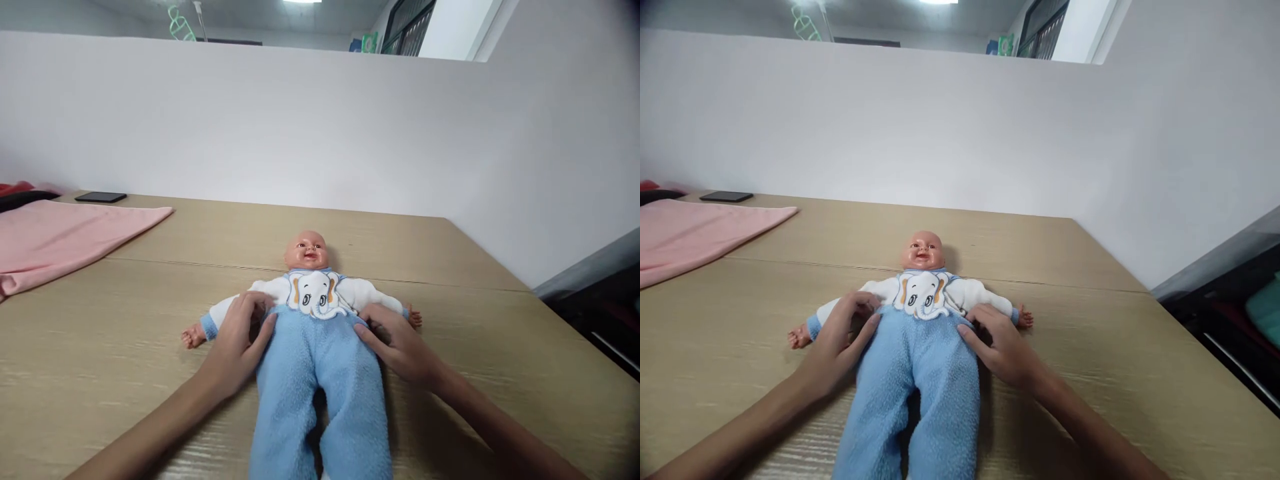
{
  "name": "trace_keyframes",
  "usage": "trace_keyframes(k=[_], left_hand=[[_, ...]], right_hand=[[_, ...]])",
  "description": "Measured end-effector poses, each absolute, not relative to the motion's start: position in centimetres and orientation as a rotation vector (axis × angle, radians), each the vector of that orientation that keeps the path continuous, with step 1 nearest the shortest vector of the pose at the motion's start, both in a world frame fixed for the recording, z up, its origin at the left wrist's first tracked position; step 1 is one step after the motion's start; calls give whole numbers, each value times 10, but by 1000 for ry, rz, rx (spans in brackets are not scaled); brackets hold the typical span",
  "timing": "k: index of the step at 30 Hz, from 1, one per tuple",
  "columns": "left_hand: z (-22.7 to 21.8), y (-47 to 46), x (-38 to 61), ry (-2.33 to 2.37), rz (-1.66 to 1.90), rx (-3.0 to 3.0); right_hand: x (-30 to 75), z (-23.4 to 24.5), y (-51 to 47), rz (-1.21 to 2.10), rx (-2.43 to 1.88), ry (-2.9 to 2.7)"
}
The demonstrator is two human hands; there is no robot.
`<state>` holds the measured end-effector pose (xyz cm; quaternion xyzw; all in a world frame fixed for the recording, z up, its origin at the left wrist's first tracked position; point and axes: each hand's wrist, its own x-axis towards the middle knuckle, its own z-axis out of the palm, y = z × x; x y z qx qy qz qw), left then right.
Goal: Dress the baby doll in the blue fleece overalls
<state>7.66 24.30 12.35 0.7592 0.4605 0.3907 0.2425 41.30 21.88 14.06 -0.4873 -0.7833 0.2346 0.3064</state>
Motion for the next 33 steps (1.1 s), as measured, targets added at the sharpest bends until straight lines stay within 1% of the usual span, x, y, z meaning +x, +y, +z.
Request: trace_keyframes(k=[3,7,9,12,14,16,18,21,26,29,31,33], left_hand=[[114,237,68,1258,941,1914],[117,241,70,1185,893,1728],[117,244,71,1150,876,1620],[115,247,70,1083,852,1526],[113,248,68,1032,846,1502],[113,248,68,997,836,1492],[113,246,68,1007,838,1515],[109,244,69,1103,882,1654],[95,250,67,1293,1024,2063],[89,256,66,1339,1062,2191],[88,259,66,1349,1067,2228],[89,260,68,1348,1074,2241]], right_hand=[[415,121,219,890,-1220,-1905],[412,111,223,1314,-1171,-1299],[408,110,224,1392,-1127,-1075],[402,110,224,1403,-1123,-1039],[400,109,224,1335,-1155,-1127],[399,107,223,1161,-1212,-1243],[401,103,222,850,-1292,-1402],[409,94,224,297,-1376,-1613],[429,90,230,-245,-1426,-1760],[442,93,236,-385,-1460,-1840],[454,95,242,-354,-1468,-1928],[466,95,249,-251,-1464,-2005]])
